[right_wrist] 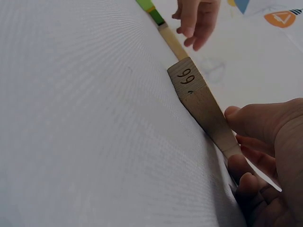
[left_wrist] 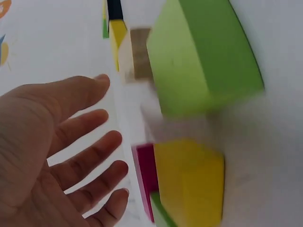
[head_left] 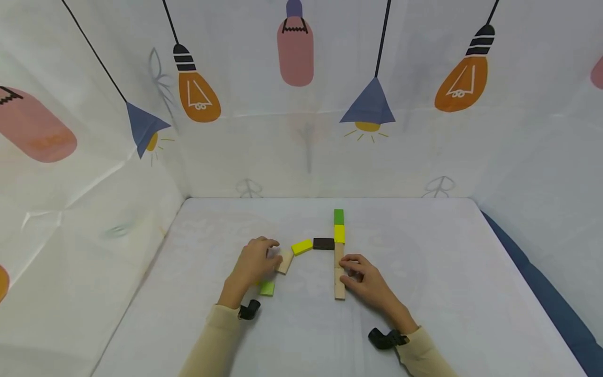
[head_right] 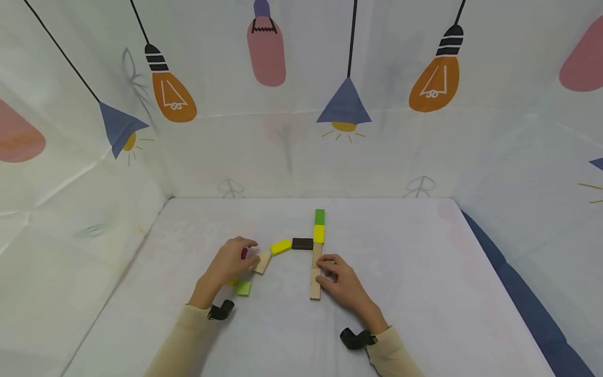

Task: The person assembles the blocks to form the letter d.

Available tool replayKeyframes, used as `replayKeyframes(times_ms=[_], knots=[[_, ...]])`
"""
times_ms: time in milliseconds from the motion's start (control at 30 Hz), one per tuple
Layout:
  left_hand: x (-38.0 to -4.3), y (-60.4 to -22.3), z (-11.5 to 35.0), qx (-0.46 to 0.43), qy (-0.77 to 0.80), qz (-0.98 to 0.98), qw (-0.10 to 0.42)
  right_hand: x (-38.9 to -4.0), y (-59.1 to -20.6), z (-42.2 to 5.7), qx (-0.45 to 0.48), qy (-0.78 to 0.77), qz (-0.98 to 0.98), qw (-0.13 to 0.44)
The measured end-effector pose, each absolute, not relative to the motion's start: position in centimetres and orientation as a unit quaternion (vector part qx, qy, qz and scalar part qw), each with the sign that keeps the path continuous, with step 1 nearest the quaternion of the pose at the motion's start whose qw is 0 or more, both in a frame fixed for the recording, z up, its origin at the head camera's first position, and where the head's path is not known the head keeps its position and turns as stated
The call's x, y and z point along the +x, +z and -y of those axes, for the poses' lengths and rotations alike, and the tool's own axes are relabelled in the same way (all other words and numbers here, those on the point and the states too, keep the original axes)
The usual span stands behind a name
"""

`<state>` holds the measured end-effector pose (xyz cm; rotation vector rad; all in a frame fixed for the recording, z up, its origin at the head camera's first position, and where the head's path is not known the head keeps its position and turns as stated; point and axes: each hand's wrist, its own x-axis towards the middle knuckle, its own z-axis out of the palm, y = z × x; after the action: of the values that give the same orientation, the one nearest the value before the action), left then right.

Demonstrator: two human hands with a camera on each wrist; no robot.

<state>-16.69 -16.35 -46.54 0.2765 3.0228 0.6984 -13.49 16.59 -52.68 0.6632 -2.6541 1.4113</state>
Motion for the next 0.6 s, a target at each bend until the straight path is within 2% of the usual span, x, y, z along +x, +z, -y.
replayKeyframes(times_ms=[167, 333, 600], knots=[[-16.9, -46.7, 19.0, 0.093, 0.233, -0.968, 0.005, -13.5, -52.7, -16.5, 0.217, 0.456, 0.862, 0.035], [-17.3, -47.3, 21.3, 0.098, 0.26, -0.96, 0.027, -13.5, -52.7, -16.6, 0.217, 0.454, 0.863, 0.034], [-17.4, -48.8, 22.1, 0.07, 0.283, -0.956, 0.039, -13.5, -52.6, -16.6, 0.221, 0.457, 0.861, 0.037]])
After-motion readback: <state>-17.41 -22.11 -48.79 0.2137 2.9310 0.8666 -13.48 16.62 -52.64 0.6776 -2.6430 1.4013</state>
